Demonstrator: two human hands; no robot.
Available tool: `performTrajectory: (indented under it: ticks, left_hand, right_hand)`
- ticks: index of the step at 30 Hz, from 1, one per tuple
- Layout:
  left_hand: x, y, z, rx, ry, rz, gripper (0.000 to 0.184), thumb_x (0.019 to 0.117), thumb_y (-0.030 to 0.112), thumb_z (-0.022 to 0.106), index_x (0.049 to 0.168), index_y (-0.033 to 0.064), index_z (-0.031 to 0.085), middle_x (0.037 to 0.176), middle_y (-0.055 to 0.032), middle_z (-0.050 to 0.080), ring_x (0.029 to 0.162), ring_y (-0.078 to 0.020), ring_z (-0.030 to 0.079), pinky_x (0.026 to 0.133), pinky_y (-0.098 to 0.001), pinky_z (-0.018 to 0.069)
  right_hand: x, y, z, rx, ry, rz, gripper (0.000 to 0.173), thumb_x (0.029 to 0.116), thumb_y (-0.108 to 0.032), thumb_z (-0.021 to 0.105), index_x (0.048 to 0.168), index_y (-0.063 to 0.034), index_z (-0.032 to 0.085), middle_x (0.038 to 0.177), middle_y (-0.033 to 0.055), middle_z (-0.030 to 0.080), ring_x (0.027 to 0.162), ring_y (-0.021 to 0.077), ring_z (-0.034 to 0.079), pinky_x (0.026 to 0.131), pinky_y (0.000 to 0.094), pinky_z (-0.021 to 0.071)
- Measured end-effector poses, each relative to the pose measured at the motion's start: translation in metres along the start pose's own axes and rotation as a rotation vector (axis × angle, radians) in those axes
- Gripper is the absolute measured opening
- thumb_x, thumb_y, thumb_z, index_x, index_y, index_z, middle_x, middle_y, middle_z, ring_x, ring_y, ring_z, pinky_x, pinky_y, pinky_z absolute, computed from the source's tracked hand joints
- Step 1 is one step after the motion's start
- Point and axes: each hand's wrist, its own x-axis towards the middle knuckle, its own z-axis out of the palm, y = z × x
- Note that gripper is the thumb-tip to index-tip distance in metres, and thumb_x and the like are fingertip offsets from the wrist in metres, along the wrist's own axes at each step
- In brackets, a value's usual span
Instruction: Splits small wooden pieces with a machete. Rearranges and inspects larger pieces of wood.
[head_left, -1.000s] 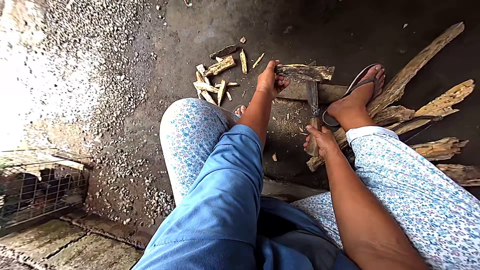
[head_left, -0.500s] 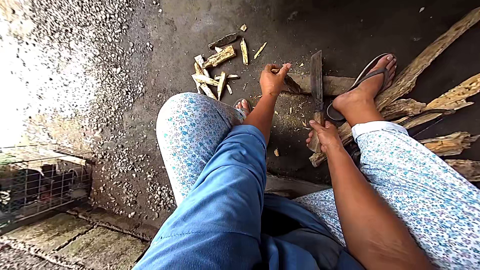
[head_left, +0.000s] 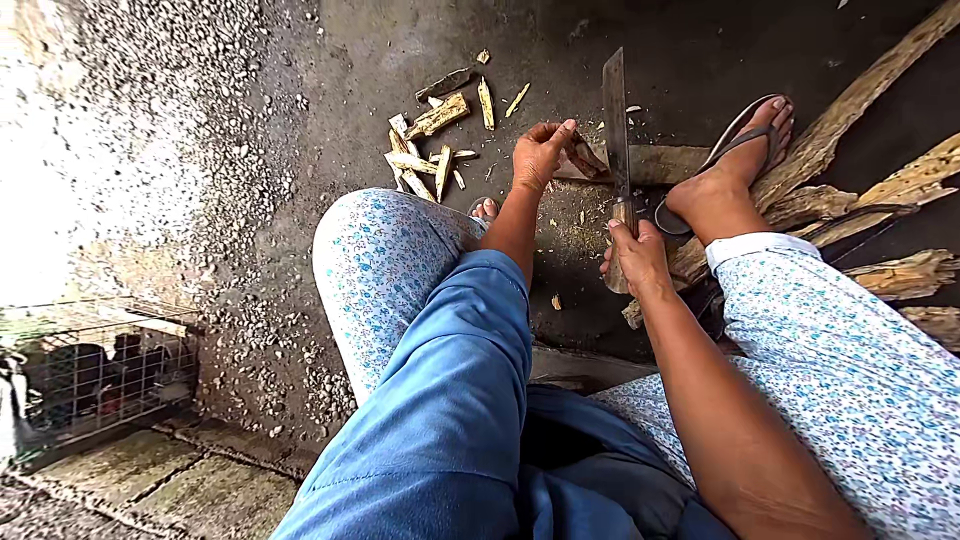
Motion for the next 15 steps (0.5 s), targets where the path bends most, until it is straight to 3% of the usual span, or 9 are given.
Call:
performTrajectory:
  ticks: [4, 9, 12, 15]
  left_hand:
    - [-0.004, 0.002, 0.003, -0.081, 0.048, -0.048, 0.028, 0.104, 0.028, 0.064, 0.107, -0.0001, 0.064, 0.091, -0.0108, 0.064, 0.071, -0.0169, 0.064, 0.069, -0.0352, 0.0587]
    - [-0.016, 0.01, 0.015, -0.038, 0.107, -0.078, 0.035, 0.1065, 0.032, 0.06, 0.109, -0.0029, 0.064, 0.099, -0.0179, 0.068, 0.077, -0.0232, 0.072, 0.075, -0.0405, 0.0629]
    - [-0.016, 0.012, 0.019, -0.018, 0.086, -0.063, 0.034, 0.1062, 0.031, 0.06, 0.106, -0.0026, 0.064, 0.096, -0.0166, 0.068, 0.077, -0.0226, 0.071, 0.076, -0.0408, 0.0619]
    - [-0.015, 0.013, 0.023, -0.008, 0.07, -0.063, 0.033, 0.1063, 0.031, 0.06, 0.107, -0.002, 0.064, 0.096, -0.0163, 0.067, 0.075, -0.0219, 0.069, 0.075, -0.0406, 0.0608]
  right_hand:
    - [-0.01, -0.008, 0.008, -0.134, 0.006, -0.138, 0.044, 0.1077, -0.043, 0.053, 0.125, -0.0025, 0.051, 0.078, 0.0119, 0.062, 0.058, 0.0241, 0.065, 0.06, 0.0452, 0.0598]
    - [-0.02, -0.012, 0.015, -0.326, 0.078, -0.275, 0.049, 0.1073, -0.043, 0.052, 0.13, 0.0009, 0.051, 0.086, 0.0182, 0.065, 0.069, 0.0326, 0.068, 0.068, 0.0543, 0.0574]
    - [-0.021, -0.012, 0.016, -0.438, 0.12, -0.297, 0.052, 0.1063, -0.045, 0.054, 0.13, 0.001, 0.052, 0.09, 0.0222, 0.066, 0.074, 0.0377, 0.068, 0.071, 0.0594, 0.0553]
    - [-0.023, -0.011, 0.015, -0.562, 0.139, -0.281, 0.055, 0.1054, -0.046, 0.056, 0.132, 0.0027, 0.051, 0.097, 0.0285, 0.066, 0.089, 0.0468, 0.068, 0.078, 0.0648, 0.0519]
